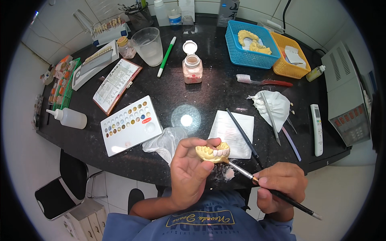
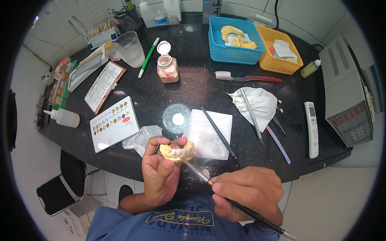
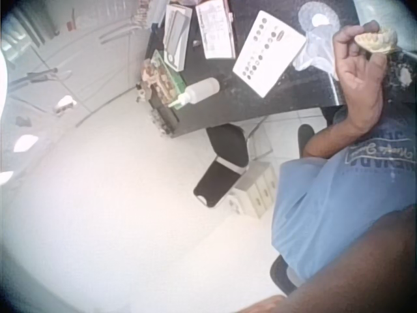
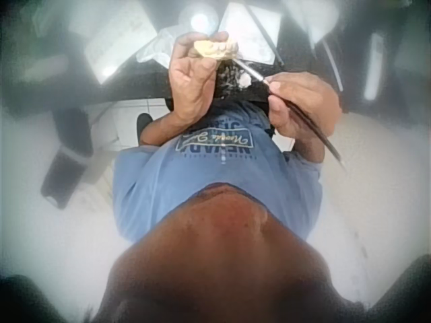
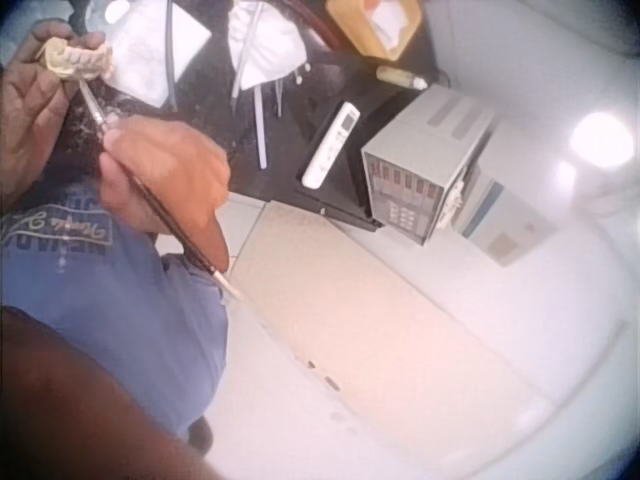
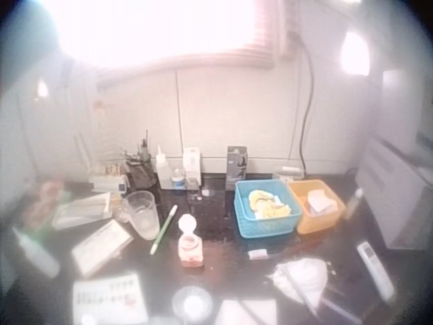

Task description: The person holds a dental prosthesis and uses a fine brush to apply a substance to the teeth and gum areas. They switch between a brush and a metal sculpting tool to refine the surface, occasionally wiping the brush on a paper towel. The work is performed at a cluttered lab bench with dental materials and tools visible.

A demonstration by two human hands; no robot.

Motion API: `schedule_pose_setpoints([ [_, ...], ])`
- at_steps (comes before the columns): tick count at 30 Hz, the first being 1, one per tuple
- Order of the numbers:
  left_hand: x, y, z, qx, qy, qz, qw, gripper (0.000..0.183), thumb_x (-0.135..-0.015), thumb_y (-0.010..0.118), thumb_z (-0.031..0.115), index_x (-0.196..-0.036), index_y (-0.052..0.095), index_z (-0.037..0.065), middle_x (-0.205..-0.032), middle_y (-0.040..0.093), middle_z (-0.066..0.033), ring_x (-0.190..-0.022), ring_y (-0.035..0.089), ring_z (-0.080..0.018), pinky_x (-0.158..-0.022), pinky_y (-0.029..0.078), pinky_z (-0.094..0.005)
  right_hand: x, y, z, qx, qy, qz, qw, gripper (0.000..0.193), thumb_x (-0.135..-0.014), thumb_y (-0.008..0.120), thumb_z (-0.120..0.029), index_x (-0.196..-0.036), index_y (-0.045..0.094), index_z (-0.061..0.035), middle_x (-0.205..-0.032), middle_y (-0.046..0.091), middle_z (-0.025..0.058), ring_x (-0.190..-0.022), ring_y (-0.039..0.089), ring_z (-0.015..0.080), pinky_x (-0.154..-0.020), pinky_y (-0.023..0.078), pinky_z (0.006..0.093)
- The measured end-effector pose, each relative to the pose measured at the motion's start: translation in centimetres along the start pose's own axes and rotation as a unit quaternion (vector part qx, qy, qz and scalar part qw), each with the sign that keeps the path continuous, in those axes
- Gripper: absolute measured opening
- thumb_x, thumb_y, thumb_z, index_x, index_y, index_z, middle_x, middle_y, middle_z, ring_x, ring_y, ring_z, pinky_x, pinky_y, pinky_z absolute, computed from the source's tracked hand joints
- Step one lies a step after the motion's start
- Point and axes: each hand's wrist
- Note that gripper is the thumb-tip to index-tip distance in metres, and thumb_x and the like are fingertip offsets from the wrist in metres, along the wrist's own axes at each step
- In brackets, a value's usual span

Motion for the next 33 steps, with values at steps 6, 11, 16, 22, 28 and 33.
schedule_pose_setpoints([
  [6, -0.1, 0.3, 0.1, 0.012, -0.007, -0.002, 1.000, 0.051, -0.088, 0.065, 0.016, -0.130, 0.038, 0.003, -0.118, 0.056, -0.0162, -0.120, 0.051, -0.0267, -0.104, 0.039, -0.0439, 0.1, 0.9, 0.2, -0.052, 0.071, 0.148, 0.985, 0.015, -0.082, 0.070, -0.012, -0.088, 0.061, -0.0006, -0.077, 0.066, 0.0114, -0.063, 0.067, 0.0198, -0.054, 0.053, 0.0262],
  [11, -0.1, 0.4, 0.4, 0.017, -0.019, -0.007, 1.000, 0.056, -0.089, 0.065, 0.015, -0.134, 0.037, 0.001, -0.117, 0.057, -0.0123, -0.122, 0.049, -0.0254, -0.105, 0.039, -0.0447, -1.0, 0.9, 0.3, -0.129, 0.156, 0.179, 0.963, 0.012, -0.081, 0.068, -0.009, -0.088, 0.063, -0.0004, -0.074, 0.066, 0.0114, -0.066, 0.067, 0.0193, -0.057, 0.053, 0.0255],
  [16, 0.0, 0.2, 0.0, 0.003, -0.001, -0.004, 1.000, 0.054, -0.088, 0.065, 0.012, -0.133, 0.037, 0.001, -0.118, 0.057, -0.0149, -0.118, 0.053, -0.0254, -0.104, 0.040, -0.0428, -0.8, 0.4, 0.2, 0.012, 0.005, 0.058, 0.998, 0.019, -0.079, 0.071, -0.007, -0.094, 0.062, 0.0003, -0.084, 0.067, 0.0141, -0.066, 0.067, 0.0212, -0.054, 0.054, 0.0267],
  [22, 0.2, 0.1, -0.2, 0.009, 0.009, 0.005, 1.000, 0.047, -0.084, 0.069, 0.007, -0.123, 0.042, 0.003, -0.120, 0.055, -0.0171, -0.113, 0.056, -0.0243, -0.102, 0.042, -0.0411, -0.4, 0.6, -0.4, 0.024, -0.026, 0.037, 0.999, 0.026, -0.077, 0.072, -0.004, -0.100, 0.060, -0.0009, -0.085, 0.067, 0.0141, -0.066, 0.068, 0.0214, -0.053, 0.054, 0.0272],
  [28, 0.2, 0.1, -0.2, 0.016, 0.015, 0.013, 1.000, 0.046, -0.082, 0.070, 0.003, -0.119, 0.044, 0.003, -0.121, 0.054, -0.0172, -0.110, 0.058, -0.0225, -0.101, 0.043, -0.0393, 0.0, 0.8, -0.7, 0.037, -0.028, 0.015, 0.999, 0.023, -0.077, 0.072, -0.009, -0.098, 0.063, -0.0042, -0.080, 0.068, 0.0114, -0.062, 0.067, 0.0185, -0.048, 0.052, 0.0248],
  [33, 0.3, 0.2, -0.2, 0.009, 0.018, 0.010, 1.000, 0.045, -0.081, 0.070, 0.001, -0.118, 0.044, 0.002, -0.122, 0.053, -0.0175, -0.109, 0.058, -0.0213, -0.100, 0.044, -0.0374, 0.4, 0.9, -0.9, 0.036, -0.034, 0.049, 0.998, 0.022, -0.078, 0.071, -0.009, -0.097, 0.063, -0.0041, -0.079, 0.068, 0.0112, -0.060, 0.066, 0.0180, -0.047, 0.051, 0.0242],
])
Point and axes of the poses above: each hand's wrist, its own x-axis away from the middle knuckle, its own y-axis out of the palm, z = x × y
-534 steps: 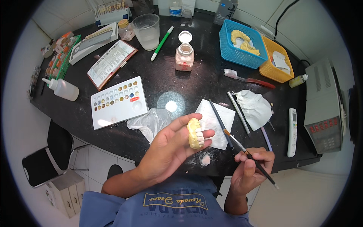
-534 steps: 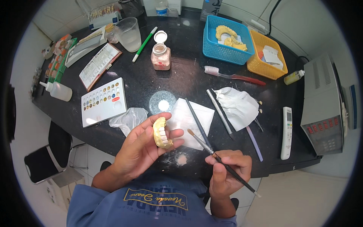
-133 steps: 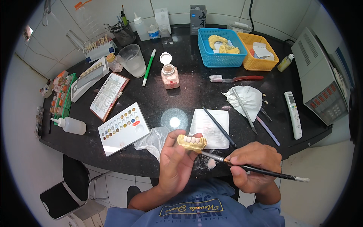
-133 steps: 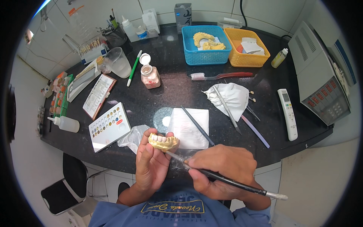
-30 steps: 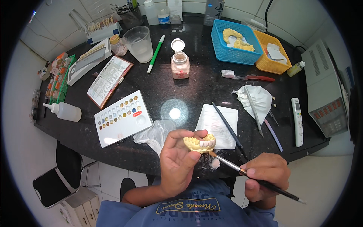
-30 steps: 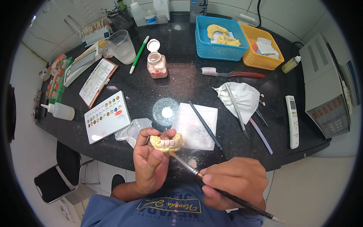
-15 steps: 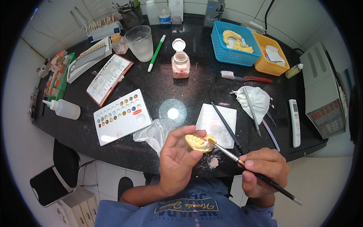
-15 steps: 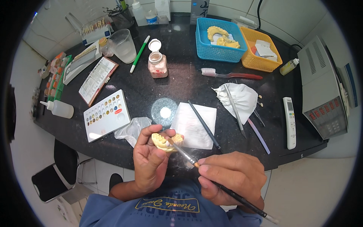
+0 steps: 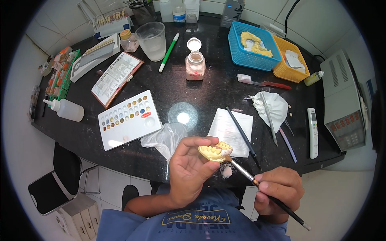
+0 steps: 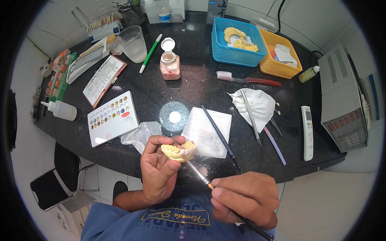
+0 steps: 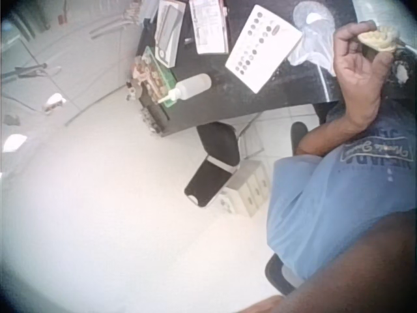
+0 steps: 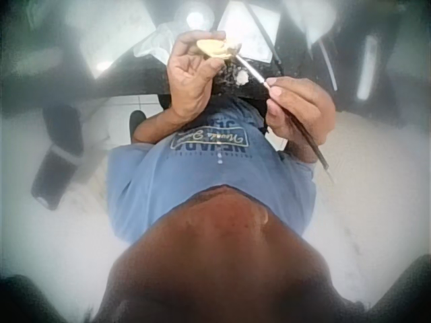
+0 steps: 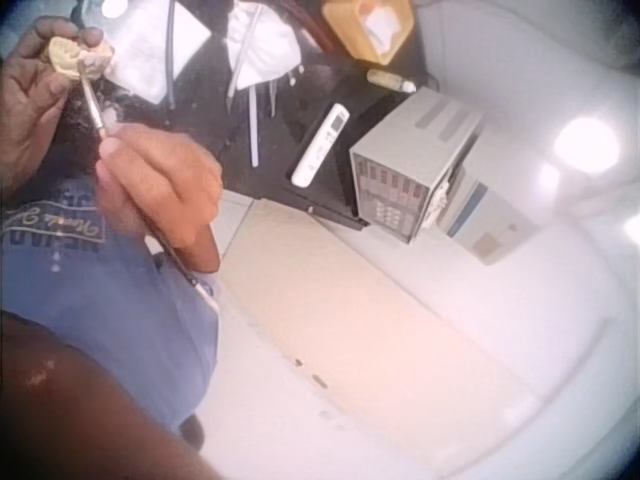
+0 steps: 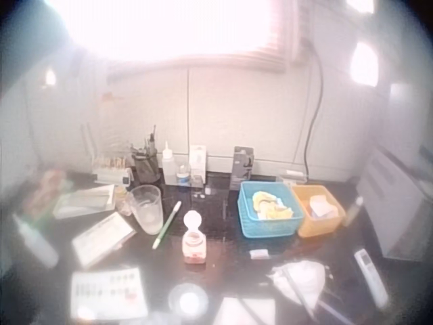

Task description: The person holds a dental prosthesis and uses a fine brush to apply a substance to the teeth and gum areas. They switch between a brush and a metal sculpting tool to refine the surface, occasionally wiping the brush on a paper towel. The work is performed at a cluttered lab bench with dental materials and tools visible.

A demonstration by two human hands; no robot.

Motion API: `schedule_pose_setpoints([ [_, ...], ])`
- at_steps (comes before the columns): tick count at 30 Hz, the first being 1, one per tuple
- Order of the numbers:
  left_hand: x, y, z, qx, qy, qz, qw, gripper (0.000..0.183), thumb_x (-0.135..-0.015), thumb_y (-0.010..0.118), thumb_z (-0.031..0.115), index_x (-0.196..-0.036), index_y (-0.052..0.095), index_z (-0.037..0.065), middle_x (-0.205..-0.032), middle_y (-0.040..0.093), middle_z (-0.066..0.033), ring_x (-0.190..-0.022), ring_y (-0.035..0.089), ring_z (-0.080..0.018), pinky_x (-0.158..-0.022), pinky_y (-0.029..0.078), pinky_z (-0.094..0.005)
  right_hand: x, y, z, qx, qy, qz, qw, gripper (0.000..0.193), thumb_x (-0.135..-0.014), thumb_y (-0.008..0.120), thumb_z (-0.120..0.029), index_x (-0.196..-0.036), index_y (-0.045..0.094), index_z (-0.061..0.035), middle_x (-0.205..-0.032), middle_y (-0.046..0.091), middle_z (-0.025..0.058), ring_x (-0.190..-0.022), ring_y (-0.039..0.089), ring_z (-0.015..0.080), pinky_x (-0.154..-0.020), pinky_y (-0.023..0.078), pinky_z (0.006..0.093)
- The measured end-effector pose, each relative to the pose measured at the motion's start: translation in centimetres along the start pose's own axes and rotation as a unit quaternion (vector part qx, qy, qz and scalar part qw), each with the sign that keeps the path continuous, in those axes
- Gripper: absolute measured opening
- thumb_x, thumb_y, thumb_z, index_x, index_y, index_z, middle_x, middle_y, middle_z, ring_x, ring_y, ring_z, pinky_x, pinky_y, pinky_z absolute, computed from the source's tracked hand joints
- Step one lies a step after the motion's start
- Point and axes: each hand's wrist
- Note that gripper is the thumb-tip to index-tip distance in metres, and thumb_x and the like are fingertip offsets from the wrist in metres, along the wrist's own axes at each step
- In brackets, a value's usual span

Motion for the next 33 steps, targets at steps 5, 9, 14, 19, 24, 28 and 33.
schedule_pose_setpoints([
  [5, 0.0, 0.0, 0.1, -0.011, 0.012, -0.006, 1.000, 0.045, -0.081, 0.069, -0.001, -0.118, 0.044, 0.002, -0.122, 0.052, -0.0176, -0.109, 0.057, -0.0205, -0.100, 0.044, -0.0367, -0.7, 0.4, 0.4, 0.012, 0.004, 0.000, 1.000, 0.024, -0.076, 0.073, -0.008, -0.098, 0.063, -0.0041, -0.082, 0.068, 0.0114, -0.061, 0.066, 0.0181, -0.047, 0.051, 0.0243],
  [9, 0.0, -0.1, 0.1, -0.004, 0.014, -0.017, 1.000, 0.043, -0.082, 0.066, -0.005, -0.118, 0.043, 0.001, -0.123, 0.051, -0.0179, -0.111, 0.056, -0.0213, -0.101, 0.043, -0.0362, -0.4, 0.2, 0.3, 0.007, -0.003, -0.031, 0.999, 0.026, -0.075, 0.074, -0.007, -0.098, 0.063, -0.0043, -0.082, 0.068, 0.0106, -0.060, 0.066, 0.0177, -0.047, 0.051, 0.0237],
  [14, -0.1, 0.0, 0.1, -0.011, 0.005, 0.001, 1.000, 0.046, -0.083, 0.068, 0.004, -0.121, 0.042, 0.002, -0.123, 0.052, -0.0183, -0.110, 0.057, -0.0223, -0.101, 0.043, -0.0381, 0.4, -0.7, 0.1, -0.031, 0.001, -0.059, 0.998, 0.026, -0.073, 0.074, -0.007, -0.098, 0.065, -0.0055, -0.083, 0.068, 0.0094, -0.059, 0.066, 0.0166, -0.046, 0.050, 0.0230],
  [19, -0.7, 0.0, 0.3, 0.013, -0.049, 0.002, 0.999, 0.046, -0.087, 0.065, 0.011, -0.124, 0.040, 0.002, -0.122, 0.053, -0.0189, -0.113, 0.056, -0.0257, -0.104, 0.041, -0.0420, -0.3, -0.7, 0.1, -0.079, -0.035, -0.127, 0.988, 0.029, -0.074, 0.073, -0.008, -0.103, 0.068, -0.0070, -0.085, 0.069, 0.0080, -0.062, 0.067, 0.0150, -0.047, 0.050, 0.0216],
  [24, -0.6, -0.4, 0.7, 0.023, -0.064, 0.009, 0.998, 0.044, -0.089, 0.063, 0.013, -0.125, 0.039, 0.003, -0.120, 0.055, -0.0178, -0.113, 0.056, -0.0250, -0.106, 0.038, -0.0450, 0.3, 2.1, -0.2, -0.078, -0.037, -0.158, 0.984, 0.026, -0.074, 0.071, -0.009, -0.100, 0.071, -0.0065, -0.082, 0.070, 0.0074, -0.060, 0.066, 0.0131, -0.047, 0.048, 0.0202],
  [28, -0.7, -0.3, 0.7, 0.049, -0.075, 0.010, 0.996, 0.043, -0.090, 0.063, 0.015, -0.125, 0.040, 0.004, -0.119, 0.055, -0.0166, -0.112, 0.056, -0.0232, -0.108, 0.037, -0.0462, 1.0, 1.6, -0.4, -0.120, 0.007, -0.142, 0.983, 0.028, -0.071, 0.072, -0.008, -0.098, 0.071, -0.0047, -0.079, 0.069, 0.0065, -0.060, 0.066, 0.0138, -0.047, 0.048, 0.0207],
  [33, -1.0, -0.2, 0.6, 0.048, -0.080, 0.003, 0.996, 0.045, -0.090, 0.064, 0.018, -0.125, 0.040, 0.005, -0.118, 0.056, -0.0153, -0.112, 0.056, -0.0220, -0.108, 0.037, -0.0465, 1.2, 1.7, -0.1, -0.138, 0.021, -0.150, 0.979, 0.032, -0.067, 0.072, -0.004, -0.099, 0.072, -0.0080, -0.079, 0.069, 0.0068, -0.060, 0.066, 0.0154, -0.051, 0.052, 0.0230],
])
Point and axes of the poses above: each hand's wrist, its own x-axis away from the middle knuckle, its own y-axis out of the palm, z = x × y
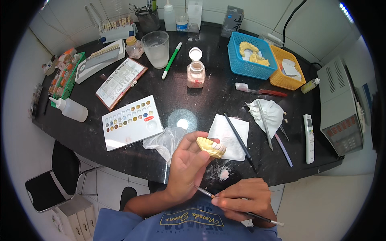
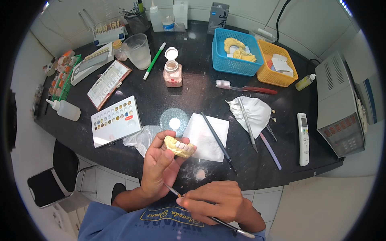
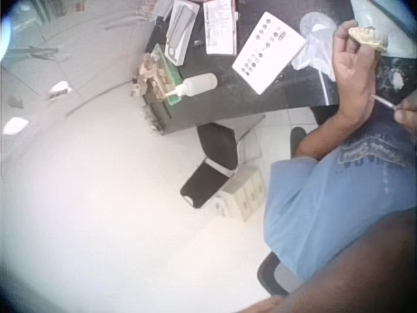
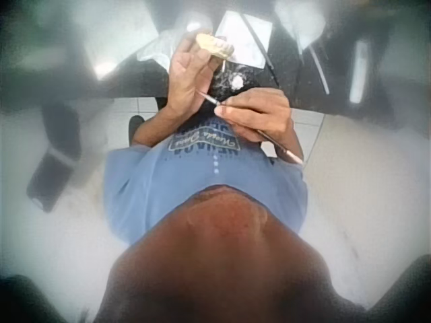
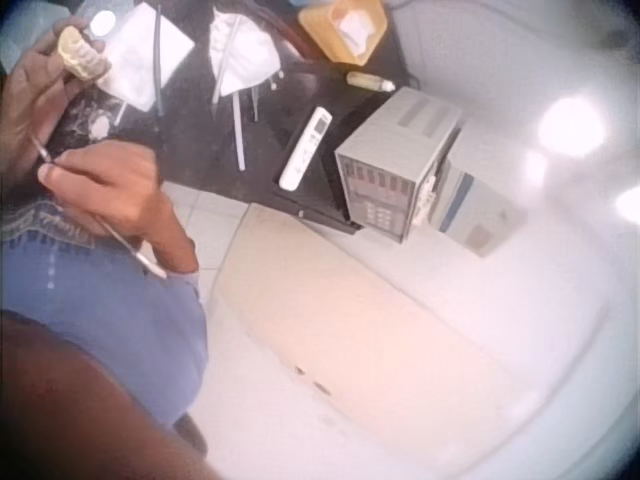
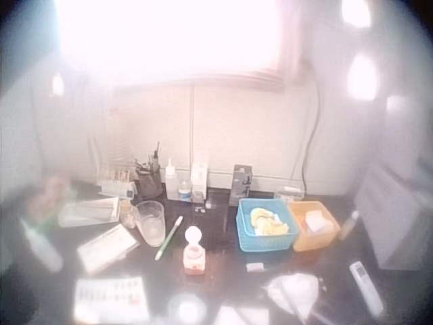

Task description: The person holds a dental prosthesis and uses a fine brush to apply a substance to the teeth and gum areas. They switch between a brush and a metal sculpting tool to refine the surface, occasionally wiping the brush on a paper towel. The work is performed at a cluttered lab bench with dental materials and tools visible.

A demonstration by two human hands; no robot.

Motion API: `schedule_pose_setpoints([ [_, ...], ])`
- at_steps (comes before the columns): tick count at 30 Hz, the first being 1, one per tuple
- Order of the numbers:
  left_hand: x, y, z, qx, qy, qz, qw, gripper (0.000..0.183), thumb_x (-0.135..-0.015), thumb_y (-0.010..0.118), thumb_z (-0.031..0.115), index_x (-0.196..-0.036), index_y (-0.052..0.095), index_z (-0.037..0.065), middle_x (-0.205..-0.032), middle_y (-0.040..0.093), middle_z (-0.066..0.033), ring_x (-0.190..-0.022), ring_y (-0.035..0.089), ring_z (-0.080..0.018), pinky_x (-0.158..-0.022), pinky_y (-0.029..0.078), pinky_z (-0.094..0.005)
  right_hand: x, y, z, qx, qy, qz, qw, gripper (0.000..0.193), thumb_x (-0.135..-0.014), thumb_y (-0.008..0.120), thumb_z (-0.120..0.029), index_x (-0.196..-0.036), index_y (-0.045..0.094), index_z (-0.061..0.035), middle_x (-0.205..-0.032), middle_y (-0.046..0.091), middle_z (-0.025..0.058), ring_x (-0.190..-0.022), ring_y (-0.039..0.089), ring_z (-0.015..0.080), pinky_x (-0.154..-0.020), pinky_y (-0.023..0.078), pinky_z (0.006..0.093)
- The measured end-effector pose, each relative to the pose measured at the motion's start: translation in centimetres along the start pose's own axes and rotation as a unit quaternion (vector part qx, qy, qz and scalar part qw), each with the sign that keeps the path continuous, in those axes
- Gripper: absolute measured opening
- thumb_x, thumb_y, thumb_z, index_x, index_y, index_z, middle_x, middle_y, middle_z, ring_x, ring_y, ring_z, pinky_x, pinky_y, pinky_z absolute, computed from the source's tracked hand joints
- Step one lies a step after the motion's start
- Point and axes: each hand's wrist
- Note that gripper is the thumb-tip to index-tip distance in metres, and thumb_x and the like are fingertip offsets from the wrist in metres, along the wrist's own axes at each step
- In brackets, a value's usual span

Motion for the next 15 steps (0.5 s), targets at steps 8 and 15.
schedule_pose_setpoints([
  [8, -0.1, 1.3, 1.3, -0.036, -0.054, -0.007, 0.998, 0.045, -0.092, 0.060, 0.020, -0.129, 0.039, 0.003, -0.116, 0.056, -0.0135, -0.115, 0.054, -0.0216, -0.105, 0.040, -0.0449, -0.5, -3.1, 1.0, 0.103, -0.018, 0.212, 0.972, 0.025, -0.073, 0.069, 0.002, -0.096, 0.070, -0.0078, -0.082, 0.069, 0.0090, -0.062, 0.065, 0.0126, -0.051, 0.049, 0.0211],
  [15, -4.3, 2.8, 3.1, -0.069, -0.138, -0.071, 0.986, 0.043, -0.093, 0.058, 0.020, -0.129, 0.043, 0.003, -0.115, 0.057, -0.0083, -0.111, 0.056, -0.0183, -0.104, 0.042, -0.0398, -2.9, -8.1, 5.2, 0.164, -0.082, 0.232, 0.955, 0.018, -0.094, 0.057, -0.015, -0.084, 0.060, 0.0003, -0.067, 0.061, 0.0076, -0.053, 0.051, 0.0106, -0.048, 0.038, 0.0217],
])
Point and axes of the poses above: each hand's wrist, its own x-axis away from the middle knuckle, its own y-axis out of the palm, z = x × y
